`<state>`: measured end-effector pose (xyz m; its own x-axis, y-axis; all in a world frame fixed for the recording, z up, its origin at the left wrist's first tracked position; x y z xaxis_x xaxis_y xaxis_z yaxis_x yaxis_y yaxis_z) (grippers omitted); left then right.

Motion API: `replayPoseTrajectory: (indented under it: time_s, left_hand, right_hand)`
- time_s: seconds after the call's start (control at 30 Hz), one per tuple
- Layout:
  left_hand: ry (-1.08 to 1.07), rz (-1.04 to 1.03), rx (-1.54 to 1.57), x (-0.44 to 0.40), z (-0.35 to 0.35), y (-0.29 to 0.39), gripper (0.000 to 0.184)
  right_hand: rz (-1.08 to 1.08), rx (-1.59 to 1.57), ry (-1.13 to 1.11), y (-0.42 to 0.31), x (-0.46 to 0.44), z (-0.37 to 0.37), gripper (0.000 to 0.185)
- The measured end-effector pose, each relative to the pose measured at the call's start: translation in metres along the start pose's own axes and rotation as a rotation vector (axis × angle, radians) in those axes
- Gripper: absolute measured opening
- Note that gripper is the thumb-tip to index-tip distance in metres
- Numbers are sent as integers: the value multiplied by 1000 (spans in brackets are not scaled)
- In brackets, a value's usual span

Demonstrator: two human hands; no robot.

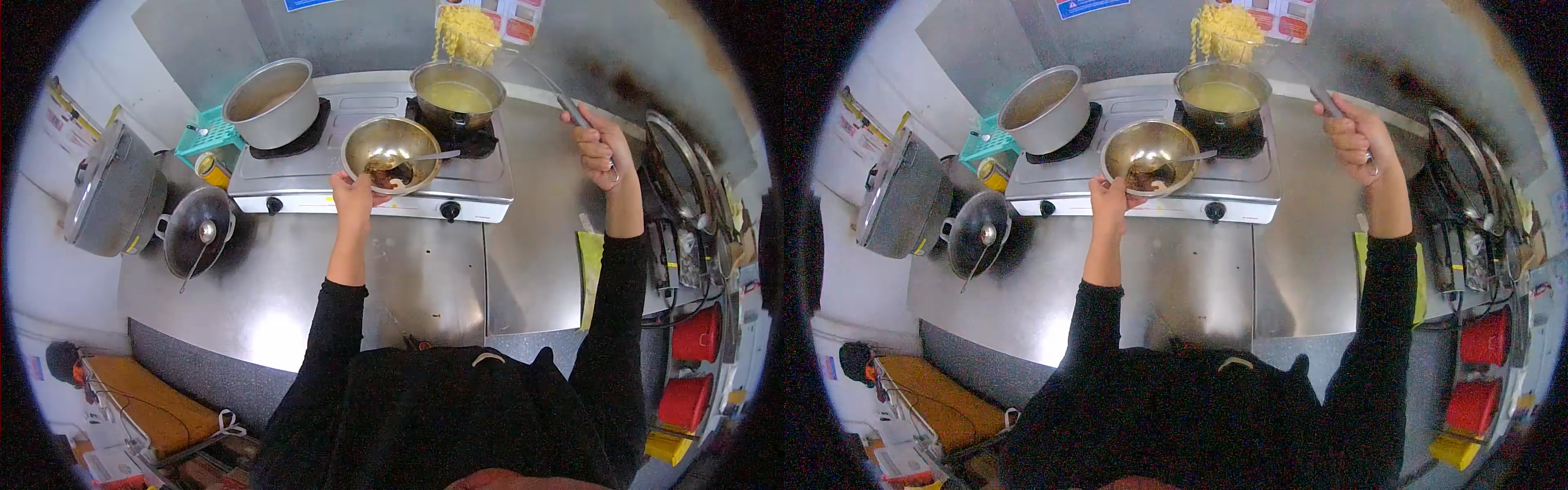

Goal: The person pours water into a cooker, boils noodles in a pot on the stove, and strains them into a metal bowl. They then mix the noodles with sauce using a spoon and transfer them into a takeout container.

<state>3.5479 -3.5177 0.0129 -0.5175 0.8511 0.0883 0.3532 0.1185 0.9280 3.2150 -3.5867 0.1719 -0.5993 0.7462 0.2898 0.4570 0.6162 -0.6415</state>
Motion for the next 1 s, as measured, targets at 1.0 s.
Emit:
replayPoseTrajectory:
  time_s: [1.0]
  left_hand:
    - [-8, 7, 28, -7, -2, -4, 33]
  right_hand:
    - [8, 164, 67, 27, -3, 22, 32]
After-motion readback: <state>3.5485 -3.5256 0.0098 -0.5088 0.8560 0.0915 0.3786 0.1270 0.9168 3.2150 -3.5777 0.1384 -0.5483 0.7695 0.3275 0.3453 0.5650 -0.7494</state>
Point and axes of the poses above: each hand's wrist, its own x-axis away from the middle knuckle, its own z-axis out of the back of the hand, y = z × x, the point moved 7 cm from there along -x, towards the middle knuckle, and after that the axes turned 2 degrees about y, right-handed, at the moved point
